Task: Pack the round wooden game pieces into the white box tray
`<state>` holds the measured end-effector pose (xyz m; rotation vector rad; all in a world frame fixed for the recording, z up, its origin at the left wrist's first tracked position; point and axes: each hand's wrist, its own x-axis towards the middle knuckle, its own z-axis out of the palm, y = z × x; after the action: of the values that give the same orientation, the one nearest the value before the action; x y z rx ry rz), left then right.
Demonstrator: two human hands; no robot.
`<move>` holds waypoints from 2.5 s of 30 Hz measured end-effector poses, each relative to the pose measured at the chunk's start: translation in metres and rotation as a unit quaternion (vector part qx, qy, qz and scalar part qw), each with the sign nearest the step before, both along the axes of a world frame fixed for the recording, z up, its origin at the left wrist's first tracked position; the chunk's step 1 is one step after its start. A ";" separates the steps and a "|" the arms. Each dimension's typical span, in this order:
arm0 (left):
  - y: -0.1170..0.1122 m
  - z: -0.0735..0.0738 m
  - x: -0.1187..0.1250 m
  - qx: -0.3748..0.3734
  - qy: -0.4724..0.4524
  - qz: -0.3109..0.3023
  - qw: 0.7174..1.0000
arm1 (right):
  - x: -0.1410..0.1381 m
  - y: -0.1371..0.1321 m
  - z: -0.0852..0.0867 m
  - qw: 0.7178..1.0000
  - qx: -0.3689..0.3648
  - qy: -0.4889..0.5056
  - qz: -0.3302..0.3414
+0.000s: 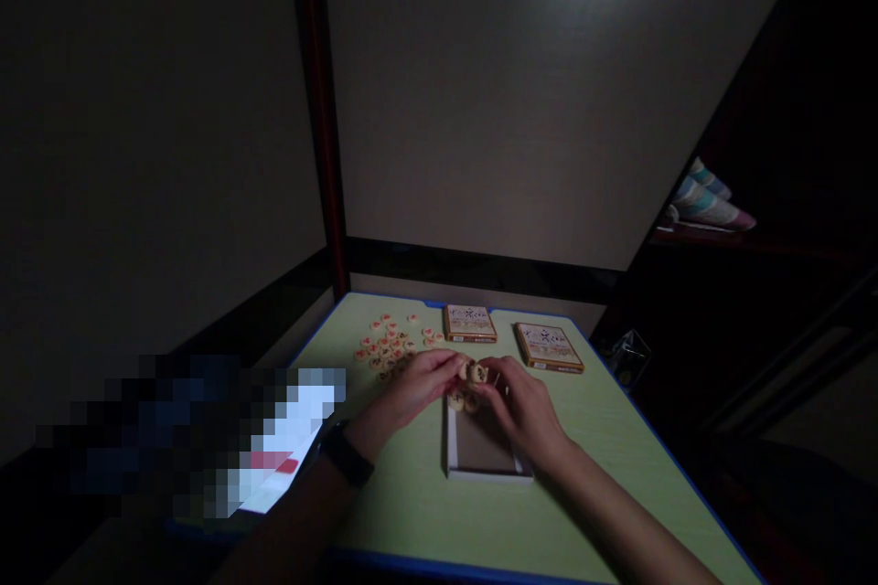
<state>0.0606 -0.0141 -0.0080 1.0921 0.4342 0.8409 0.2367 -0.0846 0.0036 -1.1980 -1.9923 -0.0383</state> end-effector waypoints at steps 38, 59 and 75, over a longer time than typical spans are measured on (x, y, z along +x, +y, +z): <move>-0.016 0.014 -0.011 -0.005 0.012 -0.080 0.997 | -0.016 -0.003 -0.012 0.988 0.026 0.110 0.108; -0.009 0.006 0.002 0.009 -0.008 -0.011 1.000 | -0.016 0.008 -0.003 0.988 -0.033 0.149 0.022; 0.004 0.006 -0.004 0.000 -0.017 0.129 0.992 | 0.044 0.057 -0.019 0.977 -0.162 0.117 -0.075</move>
<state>0.0563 -0.0096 -0.0023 1.0339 0.5547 1.0854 0.2806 -0.0273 -0.0149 -1.4845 -1.7418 0.3497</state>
